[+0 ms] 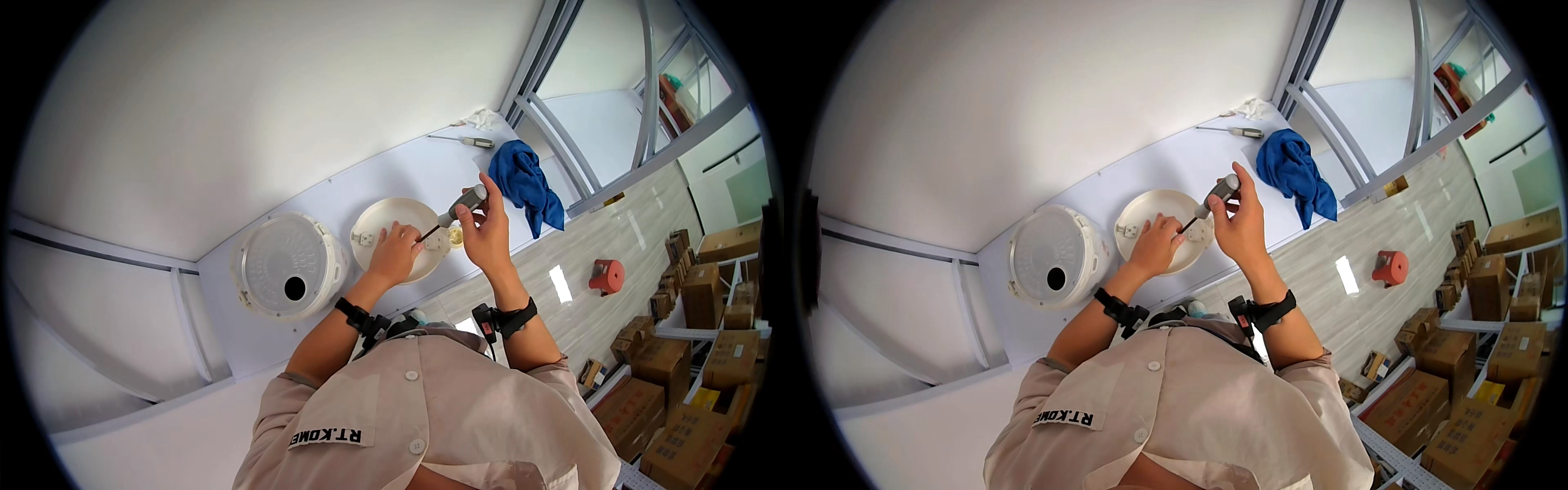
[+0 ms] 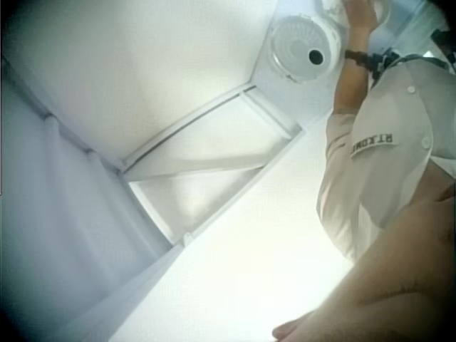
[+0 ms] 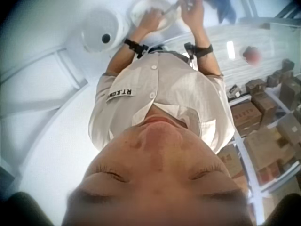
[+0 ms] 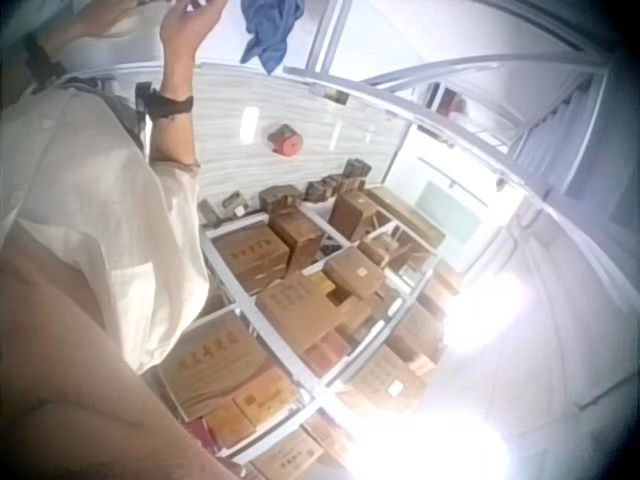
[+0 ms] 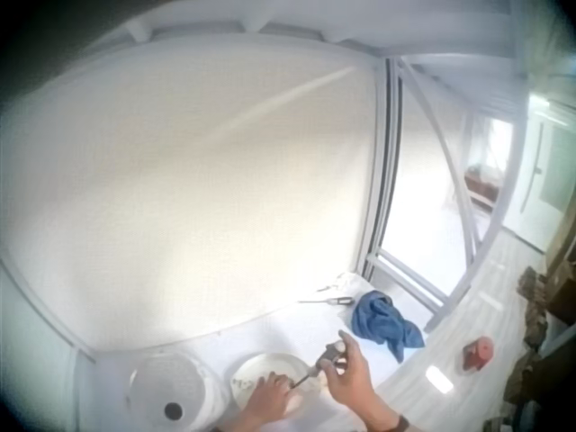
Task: The person disassembles a white circular light fixture cover, then uses a screwdriver to tighten screws on a small internal component. They reassemble the fixture and then apply a substance from a small bottle onto the fixture's surface.
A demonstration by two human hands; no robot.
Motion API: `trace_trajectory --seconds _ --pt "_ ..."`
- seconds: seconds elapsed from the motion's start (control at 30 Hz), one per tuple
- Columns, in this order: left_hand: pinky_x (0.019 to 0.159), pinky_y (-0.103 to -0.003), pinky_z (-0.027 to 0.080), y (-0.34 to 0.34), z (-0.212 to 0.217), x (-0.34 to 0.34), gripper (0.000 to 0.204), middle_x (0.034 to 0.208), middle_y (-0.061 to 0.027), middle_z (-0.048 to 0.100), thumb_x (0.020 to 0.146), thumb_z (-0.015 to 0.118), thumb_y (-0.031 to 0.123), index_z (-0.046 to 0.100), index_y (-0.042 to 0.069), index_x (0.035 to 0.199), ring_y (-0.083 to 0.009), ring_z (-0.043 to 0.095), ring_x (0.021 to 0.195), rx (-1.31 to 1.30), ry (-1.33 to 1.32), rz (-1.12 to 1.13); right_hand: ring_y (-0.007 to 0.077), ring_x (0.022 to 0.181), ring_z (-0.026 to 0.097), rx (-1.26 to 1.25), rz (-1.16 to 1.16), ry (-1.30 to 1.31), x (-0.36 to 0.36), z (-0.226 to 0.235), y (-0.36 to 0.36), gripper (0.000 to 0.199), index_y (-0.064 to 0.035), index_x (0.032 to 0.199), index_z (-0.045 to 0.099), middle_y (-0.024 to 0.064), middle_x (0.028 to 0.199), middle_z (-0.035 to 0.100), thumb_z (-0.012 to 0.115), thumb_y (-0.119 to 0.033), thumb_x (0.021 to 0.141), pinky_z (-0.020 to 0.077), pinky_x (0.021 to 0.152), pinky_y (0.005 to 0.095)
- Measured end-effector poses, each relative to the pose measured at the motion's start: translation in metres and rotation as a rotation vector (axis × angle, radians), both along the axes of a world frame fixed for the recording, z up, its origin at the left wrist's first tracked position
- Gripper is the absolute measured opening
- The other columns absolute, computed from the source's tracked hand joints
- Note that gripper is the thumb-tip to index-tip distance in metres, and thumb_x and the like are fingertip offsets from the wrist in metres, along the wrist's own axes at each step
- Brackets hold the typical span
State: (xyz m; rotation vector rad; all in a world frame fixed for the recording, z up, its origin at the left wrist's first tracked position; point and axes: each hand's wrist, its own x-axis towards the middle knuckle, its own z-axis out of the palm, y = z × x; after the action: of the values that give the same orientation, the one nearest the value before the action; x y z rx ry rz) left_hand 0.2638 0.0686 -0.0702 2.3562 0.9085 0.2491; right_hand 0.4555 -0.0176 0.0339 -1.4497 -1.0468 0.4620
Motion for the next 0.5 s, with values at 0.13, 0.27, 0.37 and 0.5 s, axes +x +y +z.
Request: trace_trajectory --seconds 0.13,0.27,0.37,0.5 --pt "0.117 -0.069 0.035 0.0 -0.005 -0.001 0.024 0.129 -0.0167 0.062 0.105 0.062 0.025 0.058 0.007 0.122 -0.0485 0.049 0.141 0.044 -0.032 0.006 0.0259 0.107 0.072 -0.008 0.005 0.002 -0.001 0.001 0.001 0.066 0.0028 0.157 0.039 0.0192 0.125 0.071 0.069 0.0 0.098 0.0641 0.09 0.0374" --pt "0.118 -0.067 0.036 0.0 -0.012 -0.002 0.023 0.129 -0.017 0.062 0.104 0.064 0.024 0.059 0.006 0.119 -0.0473 0.05 0.14 0.068 -0.037 0.006 0.0254 0.106 0.072 0.015 -0.034 -0.015 0.005 -0.004 0.0 0.067 0.0021 0.157 0.039 0.0189 0.125 0.07 0.069 -0.001 0.098 0.0631 0.088 0.0363" --pt "0.119 -0.066 0.035 0.0 -0.017 -0.004 0.025 0.137 -0.0186 0.061 0.104 0.065 0.025 0.061 0.005 0.118 -0.0477 0.048 0.143 0.083 -0.033 -0.004 0.0221 0.101 0.07 0.107 -0.056 -0.02 0.014 -0.005 0.0 0.068 0.0005 0.157 0.04 0.0161 0.119 0.069 0.067 0.002 0.094 0.0605 0.083 0.0331" --pt "0.123 -0.066 0.029 0.002 -0.02 -0.004 0.029 0.148 -0.0217 0.058 0.106 0.063 0.029 0.063 0.002 0.119 -0.0492 0.043 0.148 0.028 -0.04 0.003 0.0126 0.08 0.061 0.208 -0.007 0.062 0.018 0.001 -0.001 0.056 -0.0037 0.142 0.052 0.0059 0.096 0.064 0.061 0.005 0.087 0.052 0.071 0.0277"
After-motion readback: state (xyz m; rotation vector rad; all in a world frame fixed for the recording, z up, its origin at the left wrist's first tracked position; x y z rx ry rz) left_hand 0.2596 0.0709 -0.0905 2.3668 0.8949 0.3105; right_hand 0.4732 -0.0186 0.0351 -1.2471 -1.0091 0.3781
